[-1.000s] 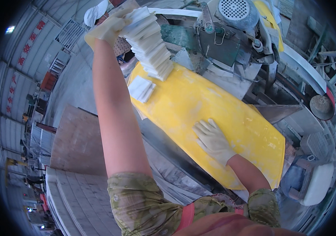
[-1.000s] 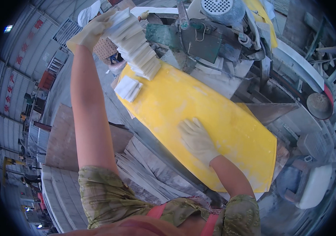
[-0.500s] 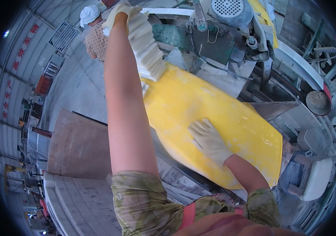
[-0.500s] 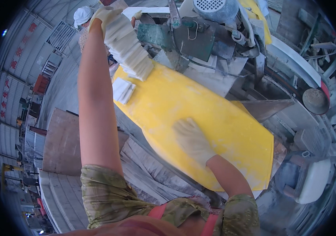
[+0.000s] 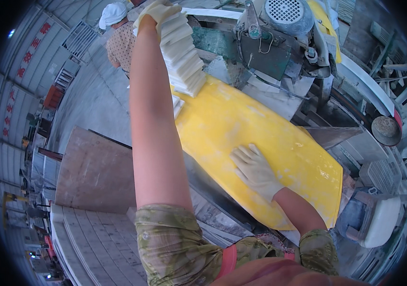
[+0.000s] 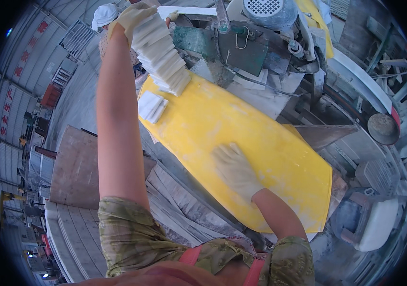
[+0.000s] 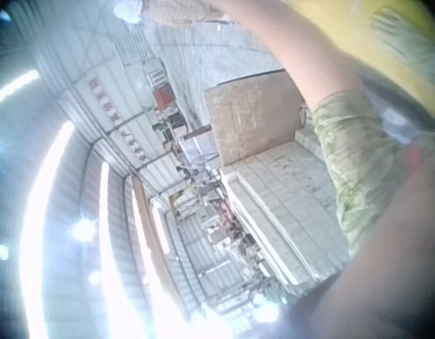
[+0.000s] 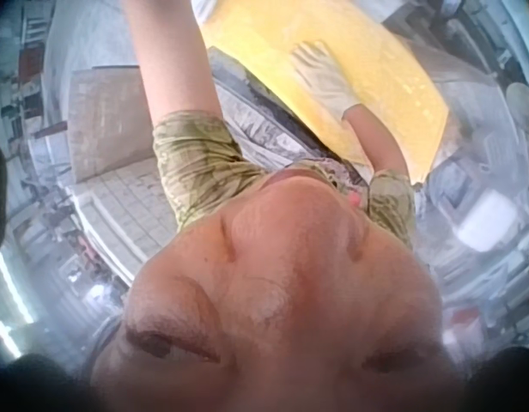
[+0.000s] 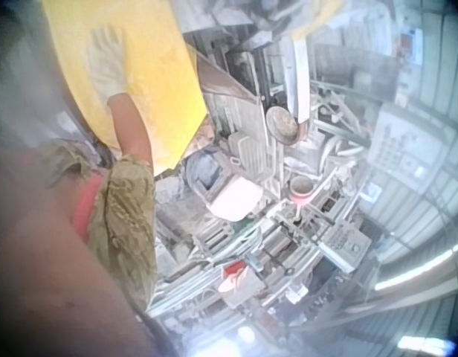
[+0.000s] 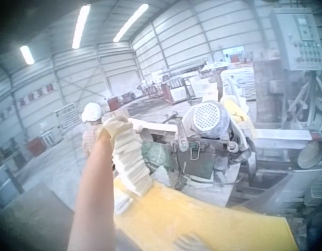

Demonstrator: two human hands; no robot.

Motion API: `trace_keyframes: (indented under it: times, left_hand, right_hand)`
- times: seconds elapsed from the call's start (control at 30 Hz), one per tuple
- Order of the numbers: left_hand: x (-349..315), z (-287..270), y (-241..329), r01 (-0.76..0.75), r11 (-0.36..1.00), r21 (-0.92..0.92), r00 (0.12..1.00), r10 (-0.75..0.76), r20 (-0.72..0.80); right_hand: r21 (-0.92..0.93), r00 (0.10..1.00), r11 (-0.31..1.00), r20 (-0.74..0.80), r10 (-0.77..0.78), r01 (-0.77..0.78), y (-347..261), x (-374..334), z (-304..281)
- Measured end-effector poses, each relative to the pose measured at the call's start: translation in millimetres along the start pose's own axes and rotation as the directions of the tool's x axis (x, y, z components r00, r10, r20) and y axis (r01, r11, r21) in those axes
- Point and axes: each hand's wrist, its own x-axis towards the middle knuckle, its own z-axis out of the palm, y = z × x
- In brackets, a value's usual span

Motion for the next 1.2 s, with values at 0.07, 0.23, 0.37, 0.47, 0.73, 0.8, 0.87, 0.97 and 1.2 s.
trace_keyframes:
  times: [0.07, 0.23, 0.37, 0.47, 0.73, 0.8, 0.87, 0.97, 1.2]
  left_hand:
    - [-7, 1, 14, 0.069, 0.997, 0.023, 0.996, -0.067, -0.059]
    - [-25, 2, 47, 0.300, 0.952, 0.052, 0.939, -0.286, -0.190]
    - [-25, 6, 37, 0.255, 0.958, -0.130, 0.951, -0.273, -0.146]
    - [-12, 1, 13, 0.020, 0.992, -0.122, 0.999, -0.024, -0.027]
    - [-7, -10, -9, -0.093, 0.992, -0.087, 0.993, 0.098, 0.059]
    - [-9, -13, -9, -0.101, 0.991, -0.086, 0.993, 0.106, 0.055]
    - [-10, -14, -9, -0.114, 0.990, -0.079, 0.992, 0.118, 0.051]
    - [-12, -16, -14, -0.128, 0.989, -0.069, 0.990, 0.131, 0.044]
    - [-18, -18, -18, -0.176, 0.984, -0.008, 0.984, 0.176, 0.019]
  right_hand:
    - [-0.038, 1.000, 0.999, -0.008, -0.006, 0.005, 2, -1, 2]
    - [-0.020, 0.999, 1.000, -0.042, -0.003, 0.002, 4, -3, 7]
    - [0.008, 0.998, 1.000, -0.056, 0.007, -0.006, 2, -2, 5]
    - [0.030, 1.000, 1.000, -0.003, -0.010, 0.010, 1, -1, 0]
    - [0.015, 0.999, 1.000, -0.038, 0.004, -0.003, 2, -3, 4]
    - [0.010, 0.999, 1.000, -0.037, 0.002, -0.001, 3, -3, 6]
    - [0.012, 1.000, 1.000, -0.004, 0.012, -0.012, 5, -2, 6]
    - [0.027, 1.000, 1.000, -0.013, 0.017, -0.016, 4, -2, 5]
    - [0.034, 0.999, 0.999, -0.027, 0.021, -0.021, 0, 0, 3]
